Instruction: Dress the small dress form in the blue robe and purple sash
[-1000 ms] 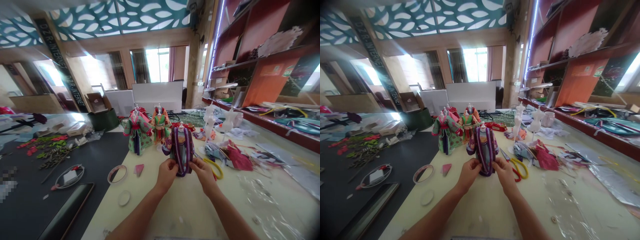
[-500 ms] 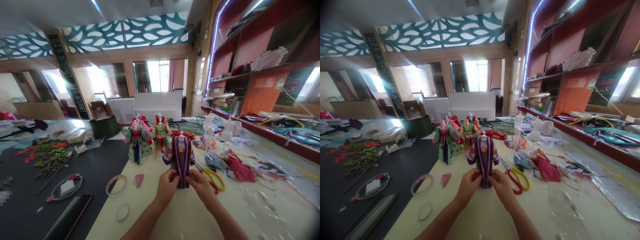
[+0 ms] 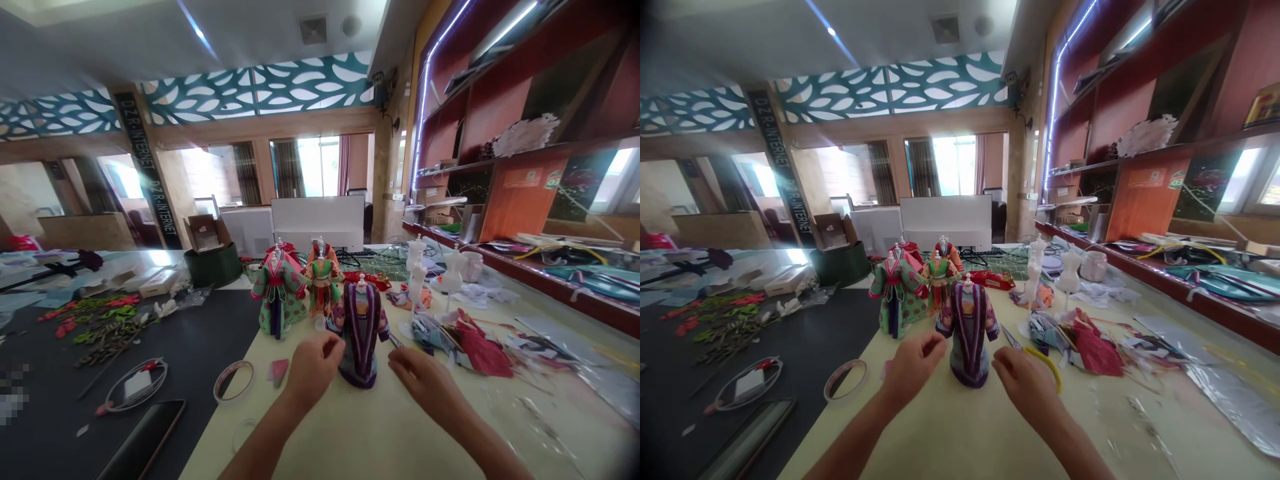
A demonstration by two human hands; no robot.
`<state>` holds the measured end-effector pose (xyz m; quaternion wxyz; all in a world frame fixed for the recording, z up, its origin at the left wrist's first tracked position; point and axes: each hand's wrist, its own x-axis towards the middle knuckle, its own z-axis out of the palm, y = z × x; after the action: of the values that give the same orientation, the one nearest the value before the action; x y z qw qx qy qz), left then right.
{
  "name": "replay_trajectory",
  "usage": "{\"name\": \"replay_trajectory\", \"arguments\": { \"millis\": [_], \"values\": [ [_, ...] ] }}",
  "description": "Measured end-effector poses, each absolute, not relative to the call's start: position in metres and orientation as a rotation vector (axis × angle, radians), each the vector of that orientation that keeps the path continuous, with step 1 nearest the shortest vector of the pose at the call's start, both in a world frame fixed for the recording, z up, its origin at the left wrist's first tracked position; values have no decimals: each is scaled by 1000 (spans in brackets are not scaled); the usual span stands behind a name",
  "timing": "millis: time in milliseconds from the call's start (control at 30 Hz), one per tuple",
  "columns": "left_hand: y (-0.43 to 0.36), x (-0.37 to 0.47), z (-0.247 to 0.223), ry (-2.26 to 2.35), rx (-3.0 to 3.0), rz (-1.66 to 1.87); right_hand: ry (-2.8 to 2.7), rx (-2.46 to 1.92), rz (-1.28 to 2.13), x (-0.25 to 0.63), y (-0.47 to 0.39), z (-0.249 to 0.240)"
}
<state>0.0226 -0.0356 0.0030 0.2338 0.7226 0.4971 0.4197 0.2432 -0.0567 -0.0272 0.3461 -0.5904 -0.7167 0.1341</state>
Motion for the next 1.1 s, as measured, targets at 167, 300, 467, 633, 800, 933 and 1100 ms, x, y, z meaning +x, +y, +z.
{"name": "replay_trajectory", "arguments": {
  "millis": [167,300,467,633,800,933,1100],
  "values": [
    [1,29,40,1235,1761,1558,-1491,-1336,361,236,-41,22],
    [24,42,55,1182,1660,1590,-1382,-1268,497,227,-20,45],
    [29,52,61,1177,1641,1521,-1355,-1292,524,222,-1,51],
    [29,55,61,1111,1615,1515,-1360,-1246,554,218,6,52],
    [24,57,60,1072,1584,1526,-1331,-1162,569,212,2,54],
    [18,59,60,1054,1529,1529,-1327,-1177,551,209,-5,55],
    [15,58,61,1091,1550,1542,-1329,-1208,521,209,-7,56]
  ]
}}
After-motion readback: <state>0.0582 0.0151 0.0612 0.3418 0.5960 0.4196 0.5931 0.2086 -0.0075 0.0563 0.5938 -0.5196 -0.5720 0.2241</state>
